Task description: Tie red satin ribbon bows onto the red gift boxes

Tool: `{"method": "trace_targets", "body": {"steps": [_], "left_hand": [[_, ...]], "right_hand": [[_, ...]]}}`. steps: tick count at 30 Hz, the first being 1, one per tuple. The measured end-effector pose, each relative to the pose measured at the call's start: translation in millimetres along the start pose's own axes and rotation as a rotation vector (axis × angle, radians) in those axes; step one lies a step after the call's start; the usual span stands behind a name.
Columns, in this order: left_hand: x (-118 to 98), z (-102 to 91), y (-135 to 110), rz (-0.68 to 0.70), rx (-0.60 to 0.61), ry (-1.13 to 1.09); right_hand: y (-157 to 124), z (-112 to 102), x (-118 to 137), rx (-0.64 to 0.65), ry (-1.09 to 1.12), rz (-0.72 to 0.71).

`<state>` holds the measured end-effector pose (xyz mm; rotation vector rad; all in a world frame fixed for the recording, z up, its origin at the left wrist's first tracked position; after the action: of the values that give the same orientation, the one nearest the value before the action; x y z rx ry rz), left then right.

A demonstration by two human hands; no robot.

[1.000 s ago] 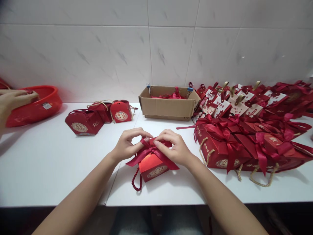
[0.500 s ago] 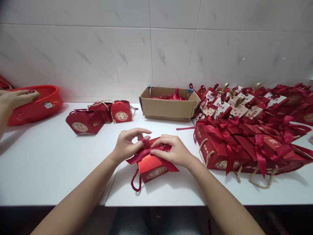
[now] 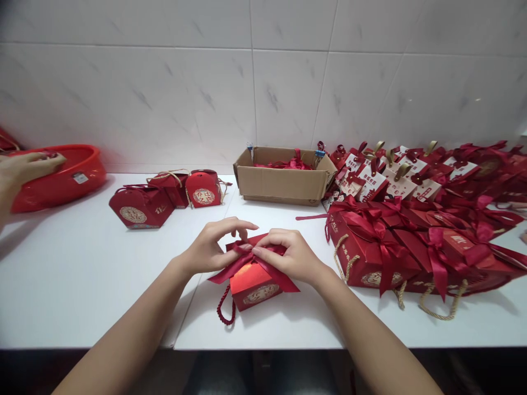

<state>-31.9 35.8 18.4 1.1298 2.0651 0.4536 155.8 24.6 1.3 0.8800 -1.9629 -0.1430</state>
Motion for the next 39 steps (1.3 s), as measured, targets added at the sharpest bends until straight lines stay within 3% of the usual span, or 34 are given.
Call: {"method": "trace_targets", "body": {"steps": [6,12,21,30,36,39], "left_hand": [[-0.5,-6.5,-0.4,-0.026,0.016,-0.060],[4.0,-0.5,-4.1,0.083,-0.236,0.035],[1.6,12.1,-2.7,0.121,-0.251,0.178],[-2.0,1.1,-1.2,0.103,-0.197,0.117],[-5.6,0.0,-0.5,0.107,-0.100,0.098],[-4.5,-0.4,-0.4,0.118,-0.126,0.123]], "right_hand": [[-0.1,0.1,-1.4,-0.012,-0.005,0.002],[0.6,0.6,-0.8,-0.016,-0.003,0.006],[0.7,0.6,-2.1,-0.036,-0.004,-0.019],[0.0,-0.3,-2.1,-0.023,0.008,0.018],[0.5,-0.6,-4.3,-0.015,0.008,0.008],[0.4,-0.4,-4.4,-0.016,0.006,0.003]]}}
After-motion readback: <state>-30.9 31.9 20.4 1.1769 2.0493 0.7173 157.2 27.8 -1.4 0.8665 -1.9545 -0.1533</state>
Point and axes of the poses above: each hand's wrist, its own y-axis towards the middle knuckle, its own z-axis out of the palm, x = y × z, the point moved 2 cm from there along y, towards the middle knuckle, and after that the axes turned 3 degrees about -z, right-handed, at the moved point
